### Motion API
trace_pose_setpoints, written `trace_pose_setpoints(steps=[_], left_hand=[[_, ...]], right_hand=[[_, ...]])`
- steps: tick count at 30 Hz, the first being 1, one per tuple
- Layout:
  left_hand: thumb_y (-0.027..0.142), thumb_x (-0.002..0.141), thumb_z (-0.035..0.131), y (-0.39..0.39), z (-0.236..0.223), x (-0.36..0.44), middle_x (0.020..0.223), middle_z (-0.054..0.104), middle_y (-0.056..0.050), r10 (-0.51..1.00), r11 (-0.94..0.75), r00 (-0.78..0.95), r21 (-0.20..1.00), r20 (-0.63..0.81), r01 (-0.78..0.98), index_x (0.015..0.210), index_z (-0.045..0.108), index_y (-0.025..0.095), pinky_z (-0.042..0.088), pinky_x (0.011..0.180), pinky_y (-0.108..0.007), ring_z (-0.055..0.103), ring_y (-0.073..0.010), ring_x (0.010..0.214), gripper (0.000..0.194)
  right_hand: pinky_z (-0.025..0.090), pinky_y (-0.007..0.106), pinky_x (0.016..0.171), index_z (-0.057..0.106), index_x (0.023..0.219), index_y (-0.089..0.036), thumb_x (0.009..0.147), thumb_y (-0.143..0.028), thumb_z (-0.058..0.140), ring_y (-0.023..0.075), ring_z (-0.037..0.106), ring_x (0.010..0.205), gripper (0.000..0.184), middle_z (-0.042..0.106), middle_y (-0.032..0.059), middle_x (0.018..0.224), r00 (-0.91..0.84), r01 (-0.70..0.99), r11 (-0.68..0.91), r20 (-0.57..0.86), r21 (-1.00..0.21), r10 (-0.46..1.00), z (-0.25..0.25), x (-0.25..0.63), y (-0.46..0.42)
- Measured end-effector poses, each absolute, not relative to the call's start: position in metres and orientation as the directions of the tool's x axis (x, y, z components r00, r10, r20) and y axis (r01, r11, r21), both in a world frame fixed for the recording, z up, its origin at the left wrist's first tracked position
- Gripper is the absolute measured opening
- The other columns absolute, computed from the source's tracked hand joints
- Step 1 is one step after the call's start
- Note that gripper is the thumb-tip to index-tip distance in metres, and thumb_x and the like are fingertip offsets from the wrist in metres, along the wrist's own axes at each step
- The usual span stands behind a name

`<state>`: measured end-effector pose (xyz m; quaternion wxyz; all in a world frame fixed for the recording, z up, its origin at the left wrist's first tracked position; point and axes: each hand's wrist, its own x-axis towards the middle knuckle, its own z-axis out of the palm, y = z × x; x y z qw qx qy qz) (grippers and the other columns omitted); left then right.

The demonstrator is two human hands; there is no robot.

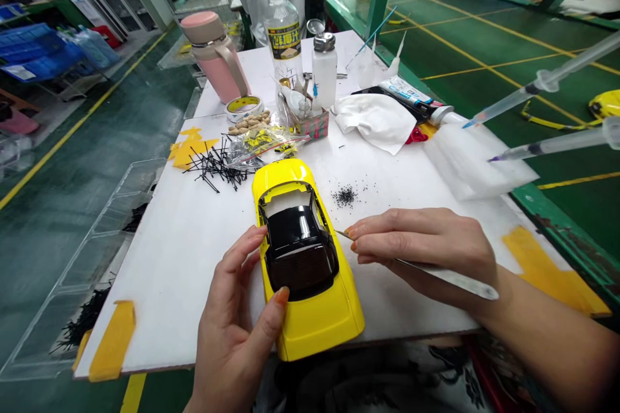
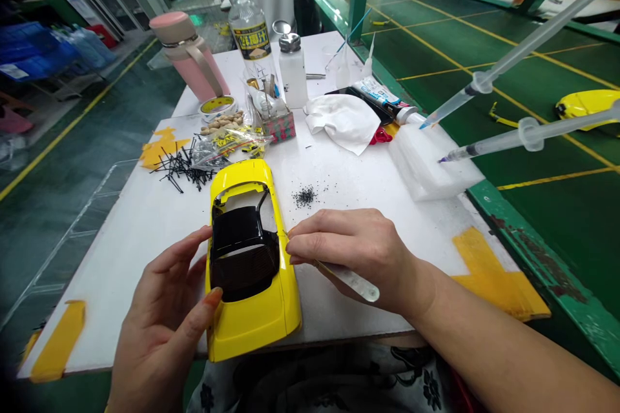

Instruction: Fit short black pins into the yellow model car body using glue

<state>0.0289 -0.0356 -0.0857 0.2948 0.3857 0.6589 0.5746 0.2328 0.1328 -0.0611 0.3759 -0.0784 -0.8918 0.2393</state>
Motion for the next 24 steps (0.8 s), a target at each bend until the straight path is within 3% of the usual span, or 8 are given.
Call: trace_pose_setpoints(steps=[24], left_hand=[[0.035, 0.096, 0.072, -0.0372, -0.0862, 0.0261, 0.159, 0.05, -0.005, 0.842, 0.054, -0.536, 0.982, 0.052, 0.18, 0.142, 0.058, 0.034, 0.032, 0.131, -0.059, 0.049, -0.0343, 0.147, 0.048]], right_hand=[[0.063, 0.021, 0.084, 0.076, 0.105, -0.016, 0.096, -0.004, 0.069, 0.015, 0.078, 0.093, 0.016, 0.08, 0.0085, 0.104, -0.711, -0.068, 0.84, 0.617, -0.538, 0.337, -0.0628, 0.2325, 0.1356]])
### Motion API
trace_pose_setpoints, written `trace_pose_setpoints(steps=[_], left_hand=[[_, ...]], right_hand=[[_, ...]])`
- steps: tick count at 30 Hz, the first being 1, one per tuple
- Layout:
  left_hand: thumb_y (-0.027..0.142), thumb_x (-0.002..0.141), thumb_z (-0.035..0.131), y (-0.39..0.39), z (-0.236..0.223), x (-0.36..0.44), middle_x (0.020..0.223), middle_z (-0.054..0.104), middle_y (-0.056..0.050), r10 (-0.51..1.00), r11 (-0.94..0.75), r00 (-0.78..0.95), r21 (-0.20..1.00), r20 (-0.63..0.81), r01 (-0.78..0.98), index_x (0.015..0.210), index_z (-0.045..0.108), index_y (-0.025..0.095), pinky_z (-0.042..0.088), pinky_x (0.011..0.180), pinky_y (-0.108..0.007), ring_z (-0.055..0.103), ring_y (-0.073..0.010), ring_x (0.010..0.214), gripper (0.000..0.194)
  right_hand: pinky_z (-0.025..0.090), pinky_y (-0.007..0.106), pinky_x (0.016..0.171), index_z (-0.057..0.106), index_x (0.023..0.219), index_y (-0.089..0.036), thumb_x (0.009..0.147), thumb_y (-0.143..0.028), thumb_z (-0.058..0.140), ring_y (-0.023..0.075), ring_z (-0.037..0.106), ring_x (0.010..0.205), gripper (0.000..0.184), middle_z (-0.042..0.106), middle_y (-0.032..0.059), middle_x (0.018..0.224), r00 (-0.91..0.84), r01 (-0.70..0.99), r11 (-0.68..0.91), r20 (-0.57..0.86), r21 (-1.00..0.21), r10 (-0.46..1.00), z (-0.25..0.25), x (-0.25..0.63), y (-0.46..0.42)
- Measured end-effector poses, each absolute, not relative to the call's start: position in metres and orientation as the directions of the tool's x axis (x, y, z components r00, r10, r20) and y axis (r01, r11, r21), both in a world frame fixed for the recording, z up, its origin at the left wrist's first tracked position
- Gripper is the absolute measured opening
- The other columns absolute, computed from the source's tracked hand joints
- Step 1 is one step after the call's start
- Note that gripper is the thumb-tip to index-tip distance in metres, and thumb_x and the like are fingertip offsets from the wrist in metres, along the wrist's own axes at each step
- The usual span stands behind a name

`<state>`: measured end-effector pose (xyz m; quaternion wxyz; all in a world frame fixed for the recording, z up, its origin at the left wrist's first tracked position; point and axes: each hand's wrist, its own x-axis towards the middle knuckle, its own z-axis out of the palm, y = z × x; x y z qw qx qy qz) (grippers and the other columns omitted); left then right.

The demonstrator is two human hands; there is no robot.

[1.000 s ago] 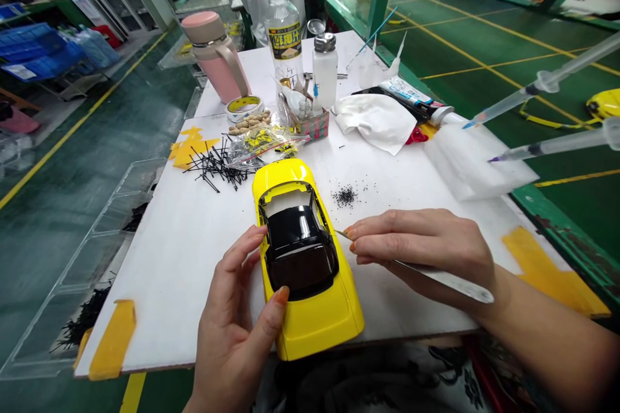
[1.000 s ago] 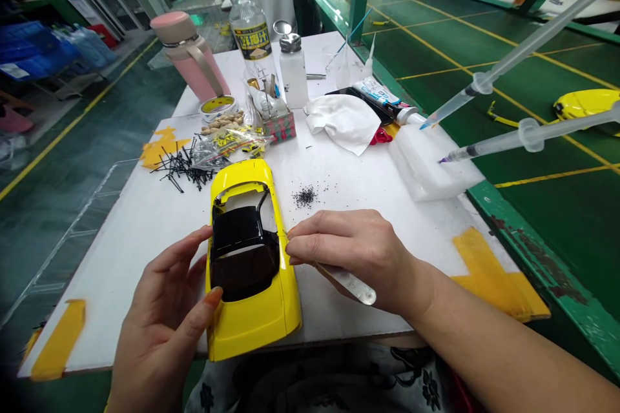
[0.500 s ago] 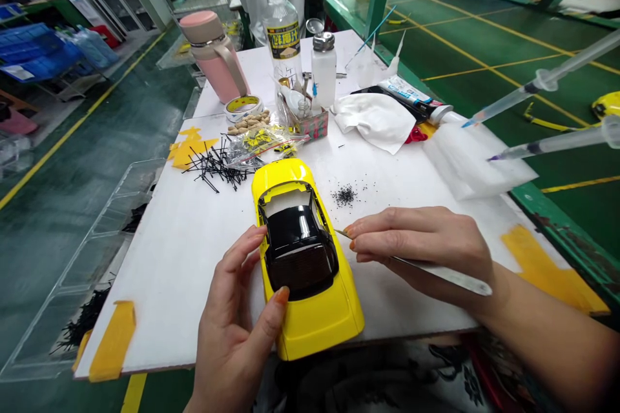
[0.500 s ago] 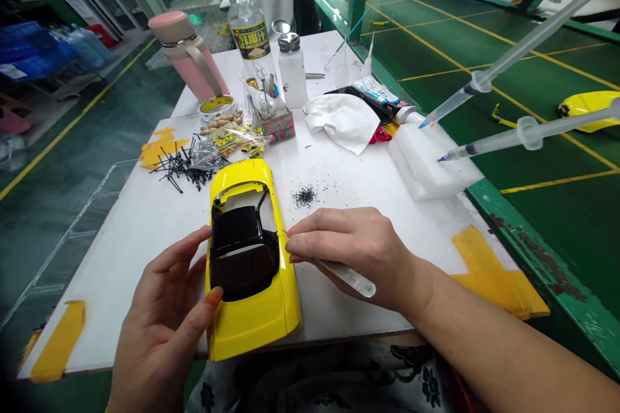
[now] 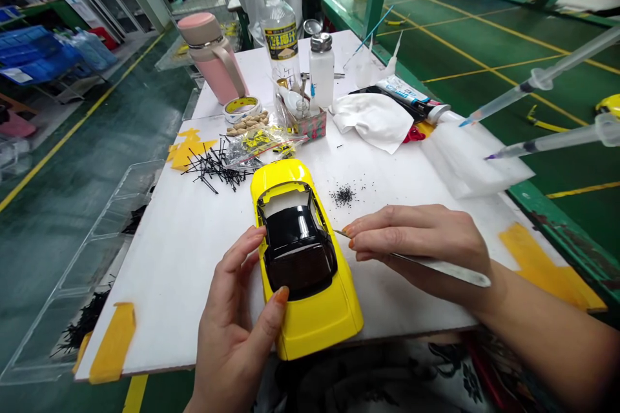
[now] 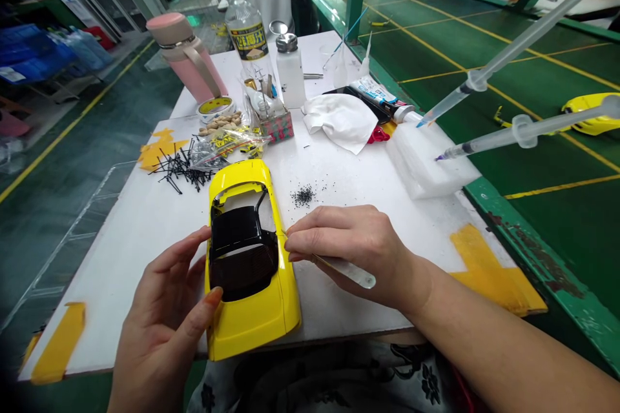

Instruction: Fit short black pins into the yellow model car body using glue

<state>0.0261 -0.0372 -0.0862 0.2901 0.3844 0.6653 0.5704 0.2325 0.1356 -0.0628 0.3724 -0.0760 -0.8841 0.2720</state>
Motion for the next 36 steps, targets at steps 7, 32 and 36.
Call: trace_pose_setpoints(steps=[7, 32, 36], left_hand=[[0.035, 0.096, 0.073, -0.038, -0.086, 0.0268, 0.159, 0.051, -0.005, 0.843, 0.053, -0.535, 0.981, 0.056, 0.185, 0.143, 0.058, 0.033, 0.032, 0.131, -0.058, 0.049, -0.0338, 0.147, 0.049], [0.033, 0.094, 0.074, -0.0363, -0.0829, 0.0283, 0.16, 0.049, -0.006, 0.841, 0.056, -0.54, 0.989, 0.029, 0.139, 0.143, 0.058, 0.034, 0.04, 0.128, -0.05, 0.05, -0.0335, 0.147, 0.051], [0.033, 0.095, 0.074, -0.0367, -0.0825, 0.0295, 0.16, 0.049, -0.006, 0.843, 0.061, -0.538, 0.988, 0.026, 0.143, 0.144, 0.057, 0.035, 0.041, 0.127, -0.049, 0.049, -0.0332, 0.148, 0.052]], right_hand=[[0.063, 0.021, 0.083, 0.075, 0.107, -0.018, 0.096, -0.004, 0.068, 0.0149, 0.078, 0.093, 0.019, 0.08, 0.0075, 0.106, -0.717, -0.056, 0.836, 0.604, -0.546, 0.347, -0.0621, 0.2335, 0.1356], [0.063, 0.022, 0.083, 0.076, 0.105, -0.017, 0.097, -0.005, 0.069, 0.0148, 0.078, 0.091, 0.017, 0.081, 0.0084, 0.105, -0.723, -0.055, 0.817, 0.587, -0.574, 0.364, -0.0603, 0.2334, 0.1372], [0.062, 0.021, 0.083, 0.076, 0.104, -0.016, 0.095, -0.004, 0.07, 0.0145, 0.078, 0.091, 0.016, 0.081, 0.0082, 0.104, -0.719, -0.06, 0.828, 0.6, -0.558, 0.352, -0.0629, 0.2337, 0.1376]])
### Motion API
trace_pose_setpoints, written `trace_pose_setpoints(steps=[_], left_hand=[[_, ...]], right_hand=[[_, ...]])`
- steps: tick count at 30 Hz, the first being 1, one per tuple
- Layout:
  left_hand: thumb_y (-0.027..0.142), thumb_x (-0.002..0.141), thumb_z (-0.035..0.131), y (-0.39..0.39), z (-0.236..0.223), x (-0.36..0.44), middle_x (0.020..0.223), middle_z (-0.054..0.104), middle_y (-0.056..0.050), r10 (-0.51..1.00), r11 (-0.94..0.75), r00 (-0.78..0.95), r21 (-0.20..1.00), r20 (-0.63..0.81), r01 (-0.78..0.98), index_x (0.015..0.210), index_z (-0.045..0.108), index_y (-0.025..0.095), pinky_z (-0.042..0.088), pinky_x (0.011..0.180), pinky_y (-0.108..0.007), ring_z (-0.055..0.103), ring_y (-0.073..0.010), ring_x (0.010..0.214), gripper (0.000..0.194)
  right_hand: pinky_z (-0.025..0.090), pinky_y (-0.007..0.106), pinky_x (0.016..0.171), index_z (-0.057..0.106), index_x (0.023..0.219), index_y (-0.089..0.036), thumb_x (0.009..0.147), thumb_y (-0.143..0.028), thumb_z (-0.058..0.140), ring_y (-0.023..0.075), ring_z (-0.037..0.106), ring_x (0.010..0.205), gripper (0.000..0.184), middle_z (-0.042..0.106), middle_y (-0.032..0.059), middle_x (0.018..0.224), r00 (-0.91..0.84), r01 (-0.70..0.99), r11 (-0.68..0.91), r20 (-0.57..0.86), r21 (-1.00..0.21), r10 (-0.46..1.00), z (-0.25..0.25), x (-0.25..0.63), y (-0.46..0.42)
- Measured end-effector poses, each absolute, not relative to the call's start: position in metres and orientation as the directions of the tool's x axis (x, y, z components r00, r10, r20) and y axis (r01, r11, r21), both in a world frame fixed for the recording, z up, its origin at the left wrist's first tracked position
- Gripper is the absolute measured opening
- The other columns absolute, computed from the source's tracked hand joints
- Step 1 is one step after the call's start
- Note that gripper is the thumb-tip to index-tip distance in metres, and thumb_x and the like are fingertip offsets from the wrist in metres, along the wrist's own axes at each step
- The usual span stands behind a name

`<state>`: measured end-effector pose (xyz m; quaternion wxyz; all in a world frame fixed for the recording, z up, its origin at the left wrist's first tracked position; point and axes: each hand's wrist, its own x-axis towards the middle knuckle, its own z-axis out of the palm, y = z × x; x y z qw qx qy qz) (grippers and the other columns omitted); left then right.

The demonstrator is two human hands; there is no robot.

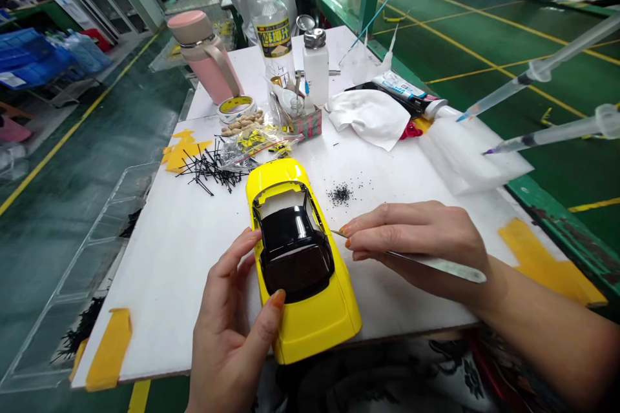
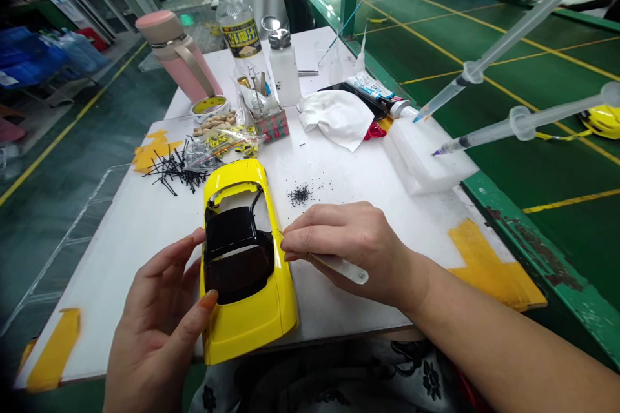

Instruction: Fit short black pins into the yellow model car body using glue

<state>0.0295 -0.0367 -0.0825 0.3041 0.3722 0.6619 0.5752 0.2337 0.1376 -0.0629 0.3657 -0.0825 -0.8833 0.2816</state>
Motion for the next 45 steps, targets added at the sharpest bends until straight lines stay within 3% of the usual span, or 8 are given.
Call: trace_pose_setpoints(steps=[15, 37, 45], left_hand=[[0.033, 0.094, 0.074, -0.0351, -0.0816, 0.0292, 0.16, 0.05, -0.006, 0.833, 0.066, -0.553, 0.988, 0.022, 0.139, 0.143, 0.058, 0.034, 0.038, 0.128, -0.052, 0.048, -0.0346, 0.148, 0.051], [0.032, 0.094, 0.074, -0.0376, -0.0821, 0.0288, 0.16, 0.05, -0.005, 0.842, 0.062, -0.539, 0.986, 0.031, 0.154, 0.143, 0.058, 0.035, 0.045, 0.124, -0.043, 0.05, -0.0312, 0.147, 0.051], [0.033, 0.093, 0.075, -0.0381, -0.0822, 0.0294, 0.159, 0.05, -0.006, 0.839, 0.065, -0.544, 0.989, 0.018, 0.133, 0.142, 0.058, 0.034, 0.041, 0.127, -0.05, 0.05, -0.0341, 0.147, 0.052]], right_hand=[[0.064, 0.02, 0.084, 0.077, 0.104, -0.019, 0.097, -0.007, 0.069, 0.0145, 0.079, 0.092, 0.016, 0.081, 0.0062, 0.105, -0.717, -0.048, 0.833, 0.6, -0.55, 0.355, -0.0598, 0.2331, 0.1367], [0.063, 0.02, 0.083, 0.076, 0.104, -0.018, 0.097, -0.007, 0.069, 0.0141, 0.078, 0.091, 0.015, 0.081, 0.0074, 0.104, -0.706, -0.063, 0.835, 0.616, -0.546, 0.35, -0.061, 0.2329, 0.1372], [0.063, 0.02, 0.083, 0.076, 0.103, -0.016, 0.096, -0.005, 0.07, 0.0139, 0.078, 0.091, 0.015, 0.081, 0.0074, 0.103, -0.711, -0.066, 0.84, 0.616, -0.539, 0.339, -0.0604, 0.2333, 0.1377]])
